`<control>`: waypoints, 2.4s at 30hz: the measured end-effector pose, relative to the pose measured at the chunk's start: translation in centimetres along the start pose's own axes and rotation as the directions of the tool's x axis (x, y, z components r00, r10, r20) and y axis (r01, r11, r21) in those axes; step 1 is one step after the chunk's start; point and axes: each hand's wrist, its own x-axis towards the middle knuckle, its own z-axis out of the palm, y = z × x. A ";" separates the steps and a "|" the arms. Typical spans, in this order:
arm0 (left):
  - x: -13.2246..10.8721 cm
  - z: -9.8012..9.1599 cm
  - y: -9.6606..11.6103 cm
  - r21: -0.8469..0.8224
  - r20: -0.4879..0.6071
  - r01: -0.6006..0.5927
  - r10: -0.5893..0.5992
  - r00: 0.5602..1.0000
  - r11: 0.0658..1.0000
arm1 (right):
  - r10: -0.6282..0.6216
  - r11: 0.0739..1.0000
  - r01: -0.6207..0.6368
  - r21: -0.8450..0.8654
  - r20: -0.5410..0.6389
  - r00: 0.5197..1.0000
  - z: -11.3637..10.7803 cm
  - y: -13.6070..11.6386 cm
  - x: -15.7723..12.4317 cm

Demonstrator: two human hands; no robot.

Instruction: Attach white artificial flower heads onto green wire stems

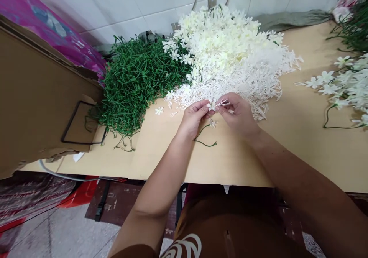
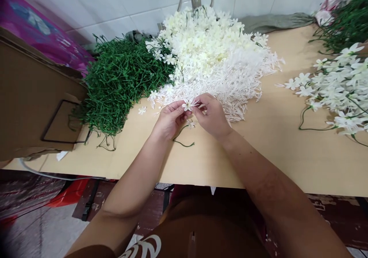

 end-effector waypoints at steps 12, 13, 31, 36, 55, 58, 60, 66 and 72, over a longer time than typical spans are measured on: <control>-0.1 0.3 0.1 0.035 0.051 0.008 -0.010 0.999 0.999 | 0.039 0.999 -0.039 -0.005 -0.082 0.996 0.5 0.6 -0.2; -0.1 0.3 0.2 0.033 0.054 0.011 -0.013 0.998 0.999 | 0.053 0.999 -0.052 0.012 -0.086 0.995 0.6 0.7 -0.2; 0.0 0.2 0.2 0.040 0.088 0.033 -0.036 0.995 0.999 | 0.112 0.988 -0.105 0.117 -0.059 0.992 1.0 1.2 -0.4; -0.2 0.4 0.5 0.049 0.087 0.044 -0.048 0.995 0.998 | 0.050 0.998 -0.046 0.033 -0.135 0.990 1.1 1.1 -0.4; -0.2 0.5 0.6 0.015 0.088 0.066 -0.067 0.994 0.998 | -0.068 0.998 0.069 -0.001 -0.173 0.983 1.3 1.5 -0.4; -0.2 0.5 0.5 0.009 0.096 0.065 -0.065 0.993 0.998 | -0.105 0.994 0.100 -0.032 -0.184 0.977 1.4 1.5 -0.5; -0.1 0.5 0.5 0.012 0.098 0.068 -0.068 0.993 0.998 | -0.139 0.989 0.127 -0.076 -0.187 0.972 1.4 1.4 -0.4; 0.0 0.3 0.4 0.011 0.103 0.067 -0.068 0.992 0.998 | -0.188 0.973 0.154 -0.171 -0.204 0.961 1.3 1.4 -0.3; 0.1 0.2 0.4 0.020 0.089 0.080 -0.082 0.993 0.997 | -0.236 0.954 0.192 -0.229 -0.183 0.954 1.2 1.6 -0.4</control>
